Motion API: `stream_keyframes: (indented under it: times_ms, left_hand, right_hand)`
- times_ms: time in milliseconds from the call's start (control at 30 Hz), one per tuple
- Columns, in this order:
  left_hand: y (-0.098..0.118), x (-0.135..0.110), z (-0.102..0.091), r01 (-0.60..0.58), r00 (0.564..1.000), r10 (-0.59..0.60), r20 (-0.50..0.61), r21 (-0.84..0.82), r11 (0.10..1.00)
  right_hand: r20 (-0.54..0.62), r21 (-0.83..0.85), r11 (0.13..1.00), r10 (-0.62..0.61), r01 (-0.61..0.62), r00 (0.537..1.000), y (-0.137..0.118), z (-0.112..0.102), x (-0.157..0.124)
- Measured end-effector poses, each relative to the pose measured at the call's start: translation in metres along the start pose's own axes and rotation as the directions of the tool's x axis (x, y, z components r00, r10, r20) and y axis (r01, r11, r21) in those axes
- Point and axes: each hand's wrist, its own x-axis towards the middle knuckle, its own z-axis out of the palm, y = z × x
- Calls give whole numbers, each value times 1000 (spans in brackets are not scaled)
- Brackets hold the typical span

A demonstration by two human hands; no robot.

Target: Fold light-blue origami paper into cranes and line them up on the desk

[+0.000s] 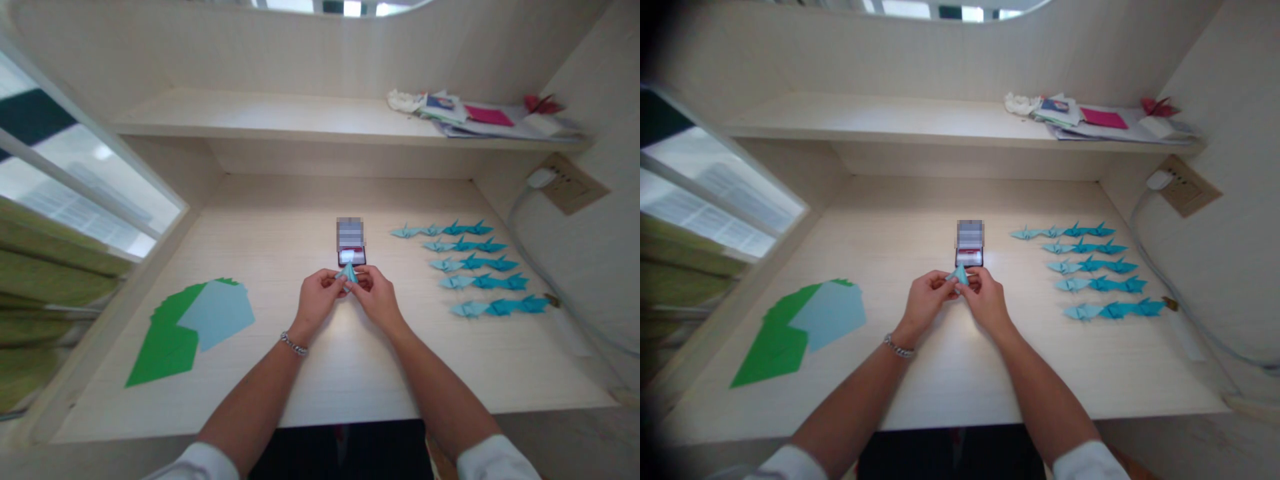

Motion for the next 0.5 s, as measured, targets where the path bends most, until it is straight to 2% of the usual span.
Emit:
stream_keyframes:
  times_ms: [67,133,233,300,400,500]
  left_hand:
    - [2,0,1,16,1000,-16,18,-27,999]
    - [4,-1,2,53,998,-50,28,-86,995]
    - [7,-2,3,138,990,-128,66,-197,971]
    - [9,-2,2,177,982,-154,110,-246,953]
    - [9,-3,1,185,979,-155,136,-246,951]
    - [8,-3,2,181,980,-156,125,-225,958]
  right_hand:
    - [-5,44,999,21,-21,1000,4,-1,3]
    - [21,136,986,93,-95,995,6,-2,5]
    - [125,323,904,252,-280,960,4,-5,8]
    - [185,398,845,306,-356,934,2,-8,9]
    - [151,401,854,296,-332,943,2,-10,11]
    - [6,312,926,221,-212,975,6,-10,12]
